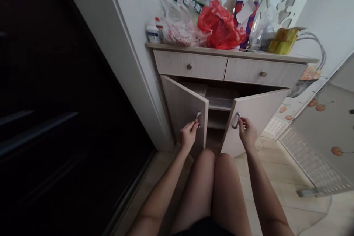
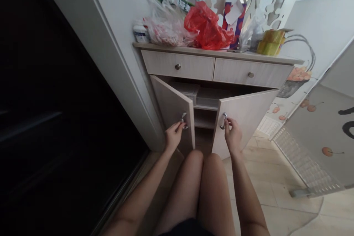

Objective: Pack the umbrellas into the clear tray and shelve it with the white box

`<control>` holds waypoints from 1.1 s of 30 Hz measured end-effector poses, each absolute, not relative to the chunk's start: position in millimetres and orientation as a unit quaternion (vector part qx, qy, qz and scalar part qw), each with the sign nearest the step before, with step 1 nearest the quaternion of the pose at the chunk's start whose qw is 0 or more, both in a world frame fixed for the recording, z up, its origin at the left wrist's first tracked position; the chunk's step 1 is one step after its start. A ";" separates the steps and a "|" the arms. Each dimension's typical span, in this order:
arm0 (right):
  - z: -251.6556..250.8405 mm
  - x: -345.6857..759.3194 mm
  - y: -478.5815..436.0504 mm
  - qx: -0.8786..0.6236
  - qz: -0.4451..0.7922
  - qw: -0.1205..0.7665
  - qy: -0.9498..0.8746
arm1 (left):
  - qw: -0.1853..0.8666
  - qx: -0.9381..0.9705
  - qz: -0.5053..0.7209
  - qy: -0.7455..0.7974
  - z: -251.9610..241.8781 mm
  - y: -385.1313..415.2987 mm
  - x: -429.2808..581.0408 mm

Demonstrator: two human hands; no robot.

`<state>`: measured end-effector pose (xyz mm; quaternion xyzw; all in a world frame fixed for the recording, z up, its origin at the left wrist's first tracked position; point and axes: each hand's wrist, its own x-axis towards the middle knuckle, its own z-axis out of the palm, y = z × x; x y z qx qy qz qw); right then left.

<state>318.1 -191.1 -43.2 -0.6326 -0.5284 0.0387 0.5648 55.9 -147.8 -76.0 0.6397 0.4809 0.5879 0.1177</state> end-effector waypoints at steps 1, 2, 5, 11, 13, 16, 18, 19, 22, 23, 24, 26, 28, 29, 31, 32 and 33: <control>-39.7 313.5 -182.5 -0.639 0.030 0.557 -0.531 | 0.126 0.651 0.568 0.487 -72.3 -137.8 68.6; -36.5 309.2 -174.4 -0.645 0.023 0.548 -0.532 | 0.133 0.660 0.549 0.496 -68.7 -128.2 80.8; -30.0 299.0 -151.5 -0.665 0.016 0.523 -0.533 | 0.146 0.671 0.490 0.537 -58.0 -103.6 111.7; -25.5 287.3 -109.7 -0.693 0.009 0.491 -0.527 | 0.129 0.671 0.415 0.601 -38.3 -78.3 139.6; -24.8 284.6 -97.4 -0.697 0.009 0.487 -0.526 | 0.128 0.674 0.397 0.610 -33.4 -72.4 143.2; -23.7 282.1 -80.8 -0.704 0.012 0.487 -0.518 | 0.126 0.680 0.377 0.616 -28.2 -62.0 148.1; -23.0 281.7 -71.1 -0.707 0.016 0.483 -0.517 | 0.123 0.686 0.369 0.614 -26.3 -54.1 151.3; -22.6 281.9 -66.7 -0.708 0.018 0.480 -0.518 | 0.121 0.689 0.367 0.613 -25.8 -50.1 152.8; -21.8 283.1 -55.5 -0.707 0.017 0.481 -0.519 | 0.117 0.694 0.361 0.612 -25.1 -38.9 156.4; -21.7 283.5 -52.6 -0.704 0.017 0.483 -0.520 | 0.116 0.695 0.360 0.612 -25.1 -35.8 157.3; -21.7 283.9 -50.0 -0.702 0.018 0.484 -0.522 | 0.116 0.695 0.360 0.611 -25.2 -33.0 158.1; -21.6 284.6 -45.6 -0.703 0.020 0.481 -0.524 | 0.117 0.697 0.360 0.609 -25.3 -28.6 159.3; -21.2 285.1 -41.9 -0.708 0.021 0.480 -0.518 | 0.121 0.698 0.359 0.607 -25.5 -25.3 160.3; -20.9 285.2 -40.3 -0.709 0.023 0.483 -0.514 | 0.123 0.698 0.360 0.606 -25.6 -23.9 160.7; -20.2 285.3 -37.2 -0.706 0.030 0.490 -0.511 | 0.128 0.697 0.364 0.604 -25.5 -21.3 161.4; -19.9 285.5 -35.8 -0.704 0.035 0.491 -0.512 | 0.130 0.697 0.365 0.603 -25.4 -20.2 161.6; -19.7 285.6 -34.3 -0.704 0.040 0.491 -0.512 | 0.132 0.698 0.365 0.602 -25.2 -19.0 161.9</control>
